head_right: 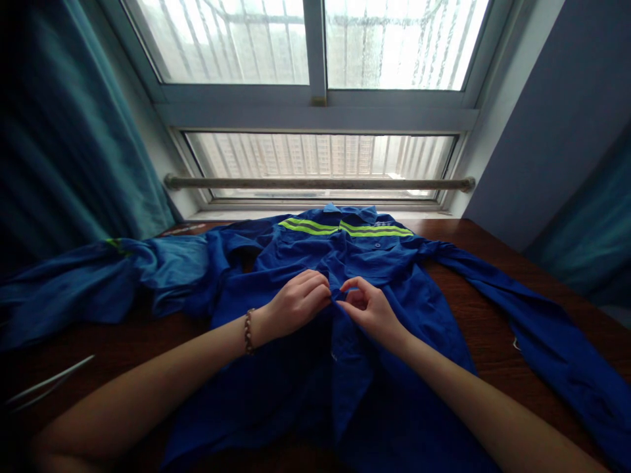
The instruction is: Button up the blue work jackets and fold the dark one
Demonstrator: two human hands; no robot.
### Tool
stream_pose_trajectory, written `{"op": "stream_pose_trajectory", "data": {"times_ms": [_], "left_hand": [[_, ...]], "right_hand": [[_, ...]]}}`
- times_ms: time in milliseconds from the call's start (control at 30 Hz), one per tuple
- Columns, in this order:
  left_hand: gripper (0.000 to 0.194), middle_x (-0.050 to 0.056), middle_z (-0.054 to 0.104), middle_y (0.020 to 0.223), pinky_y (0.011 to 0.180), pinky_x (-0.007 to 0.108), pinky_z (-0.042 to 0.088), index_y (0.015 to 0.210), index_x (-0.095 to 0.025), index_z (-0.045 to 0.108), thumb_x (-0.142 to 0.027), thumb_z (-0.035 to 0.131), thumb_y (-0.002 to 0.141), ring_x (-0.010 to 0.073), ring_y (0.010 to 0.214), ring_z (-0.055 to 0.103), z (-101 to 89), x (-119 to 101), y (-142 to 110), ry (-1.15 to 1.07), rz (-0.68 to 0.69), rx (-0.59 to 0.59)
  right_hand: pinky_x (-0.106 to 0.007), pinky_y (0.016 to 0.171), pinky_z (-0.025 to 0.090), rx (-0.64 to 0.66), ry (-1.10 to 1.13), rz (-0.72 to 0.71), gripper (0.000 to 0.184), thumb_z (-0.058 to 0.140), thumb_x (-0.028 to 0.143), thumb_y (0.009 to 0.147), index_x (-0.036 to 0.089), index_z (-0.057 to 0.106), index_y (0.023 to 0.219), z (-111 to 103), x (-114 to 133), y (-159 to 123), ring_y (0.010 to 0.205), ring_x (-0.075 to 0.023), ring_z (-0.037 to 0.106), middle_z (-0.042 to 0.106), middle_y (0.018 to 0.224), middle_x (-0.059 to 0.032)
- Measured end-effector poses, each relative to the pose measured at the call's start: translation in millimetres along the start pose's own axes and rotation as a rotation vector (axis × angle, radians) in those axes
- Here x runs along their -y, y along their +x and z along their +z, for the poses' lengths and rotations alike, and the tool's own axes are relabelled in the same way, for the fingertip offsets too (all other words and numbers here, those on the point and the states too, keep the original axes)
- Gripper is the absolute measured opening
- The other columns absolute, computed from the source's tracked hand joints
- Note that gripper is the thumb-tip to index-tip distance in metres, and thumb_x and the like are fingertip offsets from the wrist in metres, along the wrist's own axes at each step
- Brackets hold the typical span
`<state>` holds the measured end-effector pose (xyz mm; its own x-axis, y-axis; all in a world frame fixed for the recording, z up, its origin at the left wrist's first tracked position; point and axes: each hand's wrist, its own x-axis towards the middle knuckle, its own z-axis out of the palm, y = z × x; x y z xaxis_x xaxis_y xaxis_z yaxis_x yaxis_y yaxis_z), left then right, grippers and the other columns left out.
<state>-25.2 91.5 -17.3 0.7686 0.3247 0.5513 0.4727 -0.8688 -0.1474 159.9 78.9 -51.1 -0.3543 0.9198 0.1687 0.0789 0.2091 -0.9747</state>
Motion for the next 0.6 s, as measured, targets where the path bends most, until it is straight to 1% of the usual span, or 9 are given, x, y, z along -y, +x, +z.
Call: {"op": "stream_pose_trajectory", "data": {"times_ms": [167,300,400,500,600], "left_hand": [[0.019,0.006,0.052,0.079,0.067,0.026,0.042,0.076,-0.013,0.047,-0.017,0.033,0.087,0.0134,0.073,0.047,0.9,-3.0,-0.7,-0.127,-0.084,0.005],[0.014,0.006,0.051,0.081,0.065,0.024,0.042,0.080,-0.014,0.047,-0.017,0.034,0.086,0.0125,0.073,0.048,4.9,-5.1,-2.2,-0.291,-0.187,-0.028],[0.011,0.005,0.050,0.081,0.065,0.023,0.042,0.080,-0.014,0.047,-0.016,0.036,0.084,0.0121,0.073,0.048,9.0,-7.0,-2.9,-0.376,-0.232,-0.071],[0.011,0.005,0.050,0.082,0.067,0.023,0.042,0.082,-0.014,0.047,-0.014,0.037,0.084,0.0116,0.074,0.047,10.6,-9.0,-2.3,-0.421,-0.264,-0.112],[0.013,0.004,0.050,0.083,0.070,0.023,0.042,0.088,-0.015,0.049,-0.012,0.037,0.083,0.0110,0.076,0.047,9.3,-8.6,-1.2,-0.433,-0.302,-0.161]], "right_hand": [[-0.019,0.044,0.025,-0.040,-0.048,-0.021,0.032,0.062,0.040,0.072,0.018,0.047,0.090,1.9,0.5,-2.5,0.047,-0.0067,0.037,0.042,0.056,0.0059],[-0.021,0.048,0.034,-0.143,-0.212,-0.097,0.024,0.060,0.036,0.074,0.018,0.047,0.082,5.5,2.4,-6.7,0.052,-0.0098,0.046,0.050,0.058,0.0028],[-0.022,0.053,0.039,-0.198,-0.330,-0.178,0.018,0.058,0.033,0.076,0.018,0.048,0.080,7.4,2.5,-9.0,0.057,-0.0122,0.052,0.055,0.062,0.0004],[-0.023,0.055,0.040,-0.212,-0.438,-0.260,0.016,0.054,0.031,0.079,0.018,0.050,0.086,7.7,0.3,-10.9,0.057,-0.0125,0.054,0.057,0.063,-0.0005],[-0.023,0.058,0.041,-0.192,-0.544,-0.344,0.022,0.049,0.029,0.083,0.018,0.050,0.102,8.1,-0.2,-13.5,0.058,-0.0116,0.053,0.056,0.065,0.0000]]}}
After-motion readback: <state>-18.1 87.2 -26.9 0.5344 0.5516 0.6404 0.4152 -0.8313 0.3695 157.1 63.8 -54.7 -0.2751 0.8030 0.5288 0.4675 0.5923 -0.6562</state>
